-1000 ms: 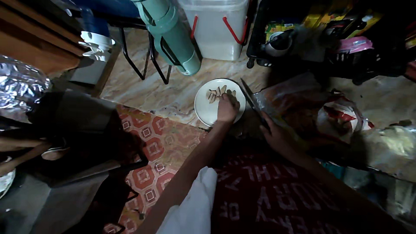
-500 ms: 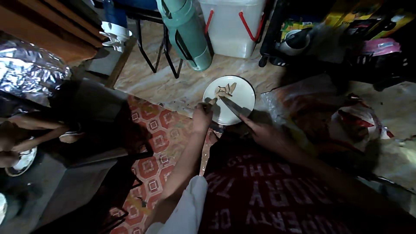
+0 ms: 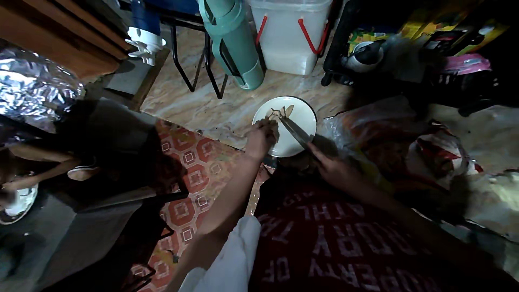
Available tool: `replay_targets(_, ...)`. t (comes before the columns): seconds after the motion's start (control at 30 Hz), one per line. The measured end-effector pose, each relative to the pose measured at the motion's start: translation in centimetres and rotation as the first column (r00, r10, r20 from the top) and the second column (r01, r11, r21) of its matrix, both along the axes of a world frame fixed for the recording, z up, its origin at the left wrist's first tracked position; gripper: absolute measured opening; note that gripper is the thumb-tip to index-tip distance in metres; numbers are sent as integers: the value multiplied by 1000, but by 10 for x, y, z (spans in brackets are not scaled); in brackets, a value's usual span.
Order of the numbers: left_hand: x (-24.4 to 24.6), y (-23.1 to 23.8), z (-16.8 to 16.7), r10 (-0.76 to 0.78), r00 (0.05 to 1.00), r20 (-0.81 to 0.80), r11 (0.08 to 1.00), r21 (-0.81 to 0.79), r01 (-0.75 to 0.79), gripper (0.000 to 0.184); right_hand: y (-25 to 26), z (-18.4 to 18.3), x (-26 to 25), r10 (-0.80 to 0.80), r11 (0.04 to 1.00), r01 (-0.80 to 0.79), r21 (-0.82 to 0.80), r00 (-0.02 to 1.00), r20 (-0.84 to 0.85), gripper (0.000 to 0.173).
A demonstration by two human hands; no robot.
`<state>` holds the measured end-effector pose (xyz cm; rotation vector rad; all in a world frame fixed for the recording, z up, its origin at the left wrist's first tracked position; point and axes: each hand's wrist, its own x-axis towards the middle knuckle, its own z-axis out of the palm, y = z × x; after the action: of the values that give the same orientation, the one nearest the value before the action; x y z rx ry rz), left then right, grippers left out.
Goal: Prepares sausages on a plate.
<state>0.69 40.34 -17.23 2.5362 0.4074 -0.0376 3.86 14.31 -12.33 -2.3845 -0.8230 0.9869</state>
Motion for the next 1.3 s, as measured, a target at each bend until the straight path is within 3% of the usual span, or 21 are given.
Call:
replay_targets(0.17,-5,-26,-19,221,975,-31,975,0,-221,49,3,-6,-1,82,995,-82,-59,997,-17,58)
replay_targets(0.43,-1,-24,-18,320,931,-176,945,-11,-327,57,10,-9,2,110,983,-123,-139,989,-101,61)
replay_targets(0.7,-1,-20,-9,334,923,-191,939,-19,-343,62,19,-7,4,114,982,-121,-142,992,-58,64)
replay_targets(1.03,-7,-9,-15,236,958,-161,963,-91,-253,42,19,-15,4,36,995,-36,-91,999,-3,59)
replay_targets(1.3,-3,-16,-14,209,962,-178,971,-78,-225,46,24,-7,6,106,994,-107,-33,994,-12,60)
